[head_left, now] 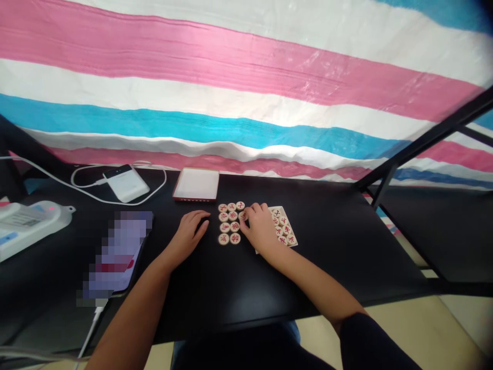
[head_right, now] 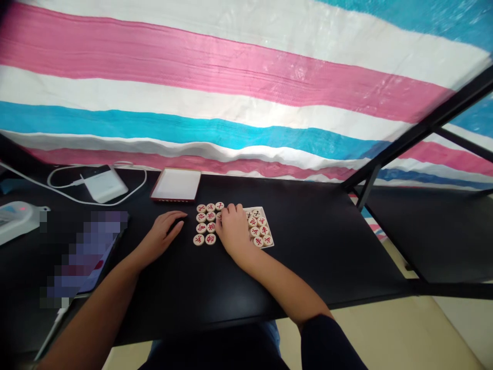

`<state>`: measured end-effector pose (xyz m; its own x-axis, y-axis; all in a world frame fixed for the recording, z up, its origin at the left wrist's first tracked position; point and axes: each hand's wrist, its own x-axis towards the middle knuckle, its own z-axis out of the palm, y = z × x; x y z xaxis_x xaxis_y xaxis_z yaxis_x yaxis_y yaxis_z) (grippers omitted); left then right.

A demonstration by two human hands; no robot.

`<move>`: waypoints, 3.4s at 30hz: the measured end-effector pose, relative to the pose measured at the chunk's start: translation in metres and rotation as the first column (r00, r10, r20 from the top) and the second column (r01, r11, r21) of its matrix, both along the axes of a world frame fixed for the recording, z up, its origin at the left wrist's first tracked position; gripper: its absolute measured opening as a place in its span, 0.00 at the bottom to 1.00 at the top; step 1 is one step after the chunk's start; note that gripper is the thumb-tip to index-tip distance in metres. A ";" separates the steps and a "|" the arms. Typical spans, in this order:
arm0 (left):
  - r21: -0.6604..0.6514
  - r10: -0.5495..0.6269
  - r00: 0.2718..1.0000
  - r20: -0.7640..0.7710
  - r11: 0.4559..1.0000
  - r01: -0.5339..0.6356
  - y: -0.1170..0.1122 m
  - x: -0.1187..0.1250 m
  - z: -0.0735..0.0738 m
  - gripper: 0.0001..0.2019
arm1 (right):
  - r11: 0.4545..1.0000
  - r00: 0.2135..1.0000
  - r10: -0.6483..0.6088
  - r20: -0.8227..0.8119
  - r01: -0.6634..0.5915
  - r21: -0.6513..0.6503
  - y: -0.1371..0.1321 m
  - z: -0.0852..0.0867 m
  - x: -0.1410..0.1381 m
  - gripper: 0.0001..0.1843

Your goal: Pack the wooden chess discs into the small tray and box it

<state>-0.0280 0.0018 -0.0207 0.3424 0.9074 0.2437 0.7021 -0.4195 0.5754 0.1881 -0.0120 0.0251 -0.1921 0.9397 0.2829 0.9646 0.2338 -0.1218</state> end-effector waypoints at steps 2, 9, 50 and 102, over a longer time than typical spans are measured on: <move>-0.004 0.007 1.000 0.007 1.000 -0.007 0.000 0.000 0.001 0.17 | 1.000 0.999 0.007 0.041 -0.006 -0.010 0.003 -0.003 -0.003 0.09; -0.007 -0.004 1.000 -0.003 1.000 0.004 0.001 -0.001 0.000 0.17 | 1.000 0.999 0.016 0.044 -0.015 -0.018 0.008 -0.005 -0.001 0.12; -0.041 -0.001 1.000 -0.004 0.999 0.001 -0.001 0.000 0.006 0.15 | 0.974 0.979 -0.202 -0.025 0.199 -0.106 -0.041 0.005 0.067 0.11; 0.013 -0.004 0.999 -0.039 1.000 0.004 0.002 -0.002 -0.007 0.16 | 0.997 0.971 0.076 -0.227 -0.081 -0.010 -0.058 -0.007 0.004 0.18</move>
<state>-0.0297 0.0043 -0.0272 0.3554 0.9028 0.2422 0.7222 -0.4297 0.5420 0.1921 -0.0698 0.0186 -0.1985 0.9299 0.3096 0.8903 0.3032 -0.3398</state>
